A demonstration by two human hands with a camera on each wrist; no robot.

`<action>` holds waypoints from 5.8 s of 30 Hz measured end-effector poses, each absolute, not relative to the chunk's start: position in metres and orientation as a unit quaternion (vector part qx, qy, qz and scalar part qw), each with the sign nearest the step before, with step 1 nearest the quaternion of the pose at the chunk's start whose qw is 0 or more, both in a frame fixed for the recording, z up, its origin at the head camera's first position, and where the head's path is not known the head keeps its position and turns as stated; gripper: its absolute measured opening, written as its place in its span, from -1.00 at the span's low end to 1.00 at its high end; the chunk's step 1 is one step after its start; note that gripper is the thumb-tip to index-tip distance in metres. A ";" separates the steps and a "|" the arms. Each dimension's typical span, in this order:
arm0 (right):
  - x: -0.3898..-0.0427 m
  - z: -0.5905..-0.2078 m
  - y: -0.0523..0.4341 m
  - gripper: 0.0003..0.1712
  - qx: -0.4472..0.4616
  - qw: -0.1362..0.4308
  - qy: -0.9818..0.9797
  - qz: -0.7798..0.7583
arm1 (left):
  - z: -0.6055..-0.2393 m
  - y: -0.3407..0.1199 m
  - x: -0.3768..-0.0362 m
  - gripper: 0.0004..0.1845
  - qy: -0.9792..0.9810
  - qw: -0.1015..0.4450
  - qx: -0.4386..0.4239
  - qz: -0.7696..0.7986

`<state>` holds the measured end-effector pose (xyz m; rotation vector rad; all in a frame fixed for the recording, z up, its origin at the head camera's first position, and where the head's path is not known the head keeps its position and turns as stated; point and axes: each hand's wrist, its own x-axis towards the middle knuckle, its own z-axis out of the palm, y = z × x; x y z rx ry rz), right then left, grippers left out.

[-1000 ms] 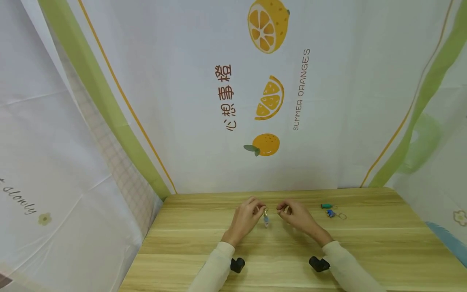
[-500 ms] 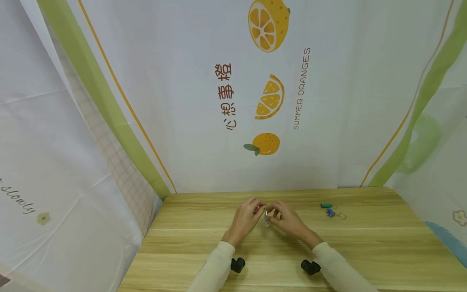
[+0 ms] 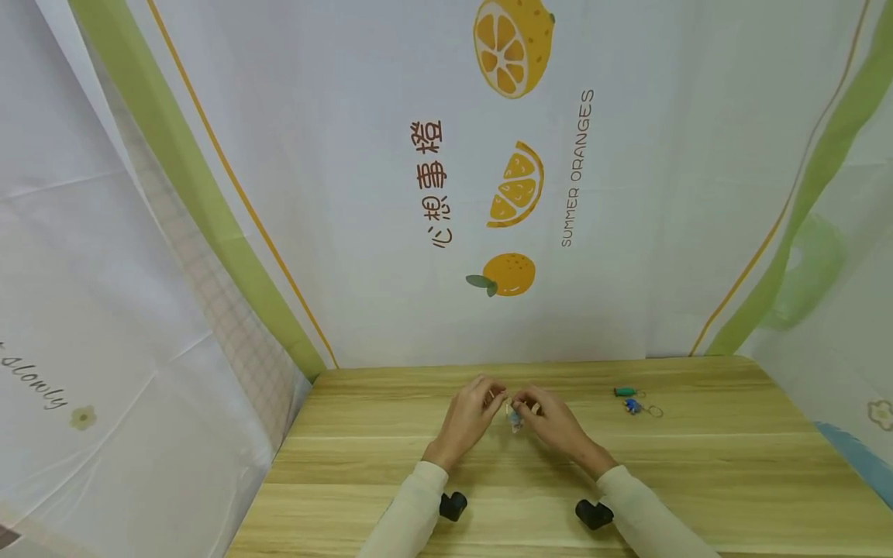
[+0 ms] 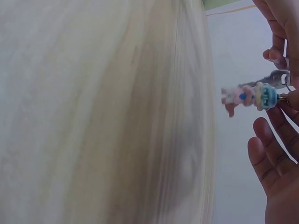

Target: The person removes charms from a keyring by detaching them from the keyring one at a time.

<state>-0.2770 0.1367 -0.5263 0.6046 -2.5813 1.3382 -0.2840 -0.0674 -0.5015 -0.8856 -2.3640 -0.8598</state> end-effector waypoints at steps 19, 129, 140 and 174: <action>-0.280 -0.527 0.136 -0.86 0.198 0.096 -0.850 0.478 | -0.500 -0.067 -0.283 -0.88 -0.872 0.224 -0.327 -0.286; -0.281 -0.520 0.140 -0.92 0.232 0.095 -0.864 0.437 | -0.501 -0.067 -0.279 -0.96 -0.889 0.162 -0.323 -0.282; -0.280 -0.519 0.141 -0.90 0.235 0.072 -0.869 0.429 | -0.501 -0.064 -0.278 -0.95 -0.891 0.162 -0.323 -0.275; -0.282 -0.516 0.141 -0.86 0.203 0.084 -0.881 0.418 | -0.504 -0.069 -0.279 -0.96 -0.887 0.157 -0.317 -0.297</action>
